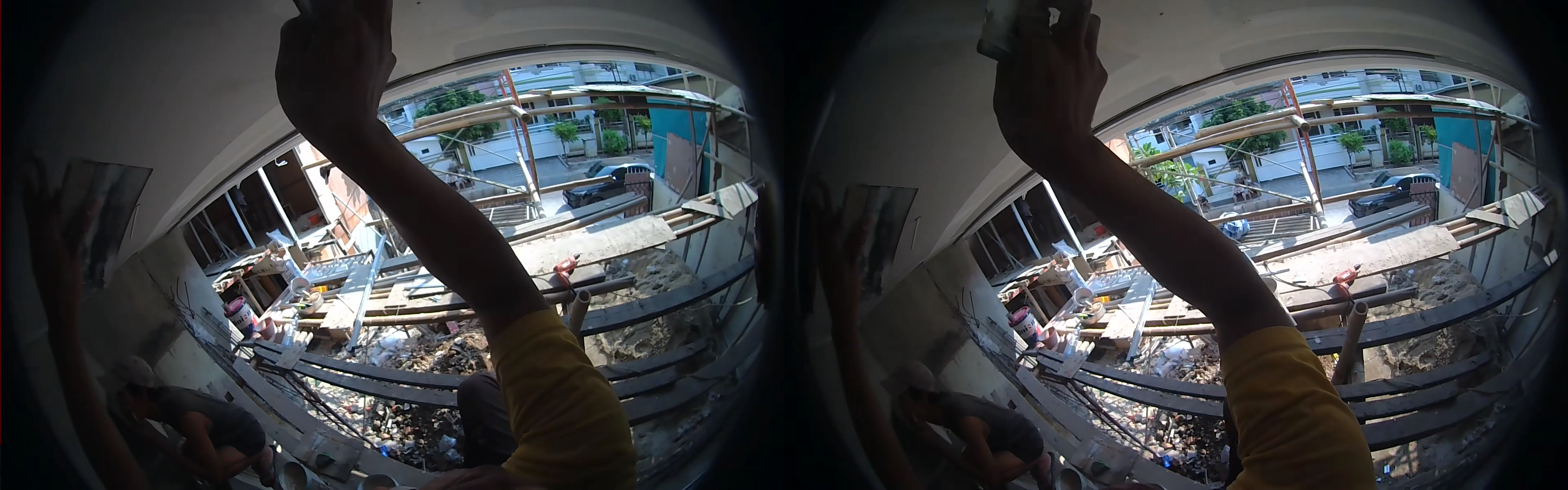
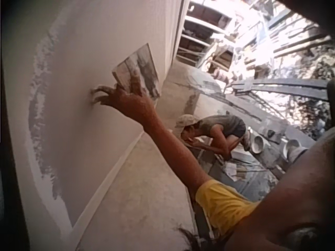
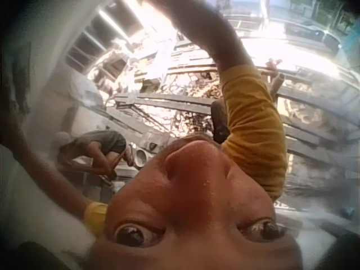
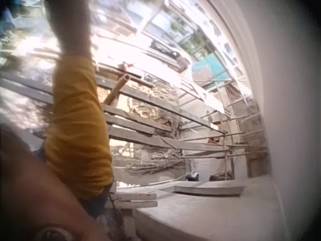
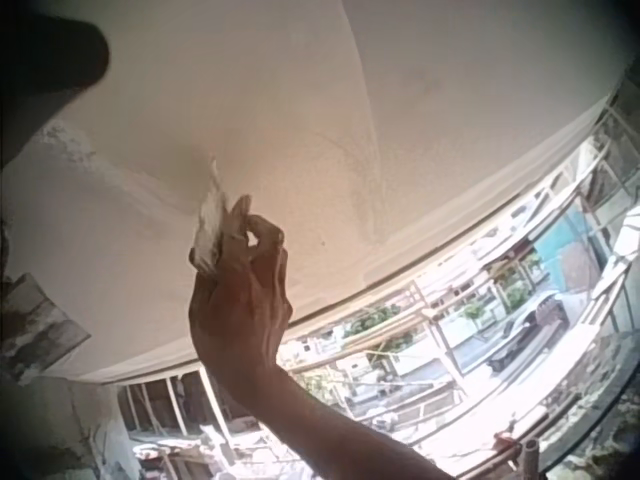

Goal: The person scoops joint compound onto putty knives, applies and smooths it along the ceiling with the blades, and scrapes the putty knives against each other.

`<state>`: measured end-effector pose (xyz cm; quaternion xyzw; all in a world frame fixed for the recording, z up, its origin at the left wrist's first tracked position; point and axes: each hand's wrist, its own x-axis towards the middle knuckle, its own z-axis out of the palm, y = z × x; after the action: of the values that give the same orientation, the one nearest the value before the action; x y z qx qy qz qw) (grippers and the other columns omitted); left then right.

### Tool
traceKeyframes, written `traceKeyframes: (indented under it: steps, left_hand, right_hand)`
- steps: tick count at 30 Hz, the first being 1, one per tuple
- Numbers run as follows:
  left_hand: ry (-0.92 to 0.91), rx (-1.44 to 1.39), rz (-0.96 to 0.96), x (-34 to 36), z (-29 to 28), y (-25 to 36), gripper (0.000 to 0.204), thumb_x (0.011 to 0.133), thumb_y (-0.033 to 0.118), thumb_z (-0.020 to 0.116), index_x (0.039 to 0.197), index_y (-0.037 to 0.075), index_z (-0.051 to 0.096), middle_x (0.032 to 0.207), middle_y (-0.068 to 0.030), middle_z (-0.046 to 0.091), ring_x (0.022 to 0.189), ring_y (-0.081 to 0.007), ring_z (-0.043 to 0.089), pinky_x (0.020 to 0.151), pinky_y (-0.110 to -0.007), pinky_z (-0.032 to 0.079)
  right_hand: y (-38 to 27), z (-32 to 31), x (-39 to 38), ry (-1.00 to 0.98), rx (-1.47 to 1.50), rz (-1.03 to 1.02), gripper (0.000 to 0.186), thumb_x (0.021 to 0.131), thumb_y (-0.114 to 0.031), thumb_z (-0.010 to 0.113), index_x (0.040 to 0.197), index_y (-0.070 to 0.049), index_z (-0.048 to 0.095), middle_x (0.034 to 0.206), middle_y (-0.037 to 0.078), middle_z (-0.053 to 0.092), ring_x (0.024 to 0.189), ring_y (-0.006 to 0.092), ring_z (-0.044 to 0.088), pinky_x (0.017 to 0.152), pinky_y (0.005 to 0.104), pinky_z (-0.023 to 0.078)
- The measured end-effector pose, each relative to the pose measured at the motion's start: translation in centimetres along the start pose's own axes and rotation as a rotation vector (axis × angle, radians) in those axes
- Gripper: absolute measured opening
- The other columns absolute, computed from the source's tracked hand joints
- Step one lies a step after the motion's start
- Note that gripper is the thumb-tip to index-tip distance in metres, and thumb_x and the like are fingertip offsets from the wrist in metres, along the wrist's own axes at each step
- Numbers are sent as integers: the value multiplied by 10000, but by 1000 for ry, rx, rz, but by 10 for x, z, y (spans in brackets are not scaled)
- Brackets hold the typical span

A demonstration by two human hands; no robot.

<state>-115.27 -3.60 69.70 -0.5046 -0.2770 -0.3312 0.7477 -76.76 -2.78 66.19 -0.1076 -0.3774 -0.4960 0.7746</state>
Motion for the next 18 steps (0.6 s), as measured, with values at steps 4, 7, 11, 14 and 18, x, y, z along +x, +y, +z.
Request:
traceKeyframes:
  steps: [4, 7, 11, 14, 18]
  left_hand:
    - [3, 17, 2, 6, 3, 3, 509, 972, 377, 511, 1419, 147, 437, 1540, -127, 282, 1443, -337, 180, 1166, -465, 214]
    - [-3, 76, 57, 4, -1, -5, 577, 950, 428, 527, 1437, 141, 410, 1554, -88, 260, 1441, -335, 187, 1163, -473, 221]
    - [30, 1, -23, 6, 1, 3, 620, 945, 438, 531, 1462, 140, 360, 1556, -88, 253, 1441, -336, 185, 1162, -475, 225]
    - [27, -44, -40, 8, 1, 3, 624, 944, 443, 532, 1463, 142, 359, 1556, -93, 251, 1443, -335, 180, 1159, -476, 229]
    - [-41, -31, -8, -3, -3, -2, 604, 941, 451, 530, 1446, 147, 395, 1556, -105, 247, 1446, -333, 171, 1154, -475, 239]
  right_hand:
    - [114, -19, -33, 107, -111, 130, 539, 796, 52, 453, 1334, 48, 430, 1203, 202, 463, 1114, 366, 493, 889, 440, 452]
    - [200, -13, -29, 168, -145, 436, 545, 769, 48, 453, 1314, 49, 431, 1174, 204, 493, 1084, 366, 500, 929, 471, 416]
    - [266, 17, -18, 242, 58, 675, 551, 754, 79, 447, 1304, 51, 433, 1201, 211, 463, 1114, 341, 483, 929, 441, 421]
    - [205, 50, -26, 268, 464, 809, 749, 751, 123, 426, 1452, 67, 168, 1345, 222, 306, 1192, 335, 416, 985, 378, 394]
    - [113, 102, -105, -7, 143, 468, 714, 788, 27, 524, 1428, 108, 218, 1241, 261, 407, 1179, 379, 438, 1011, 438, 364]
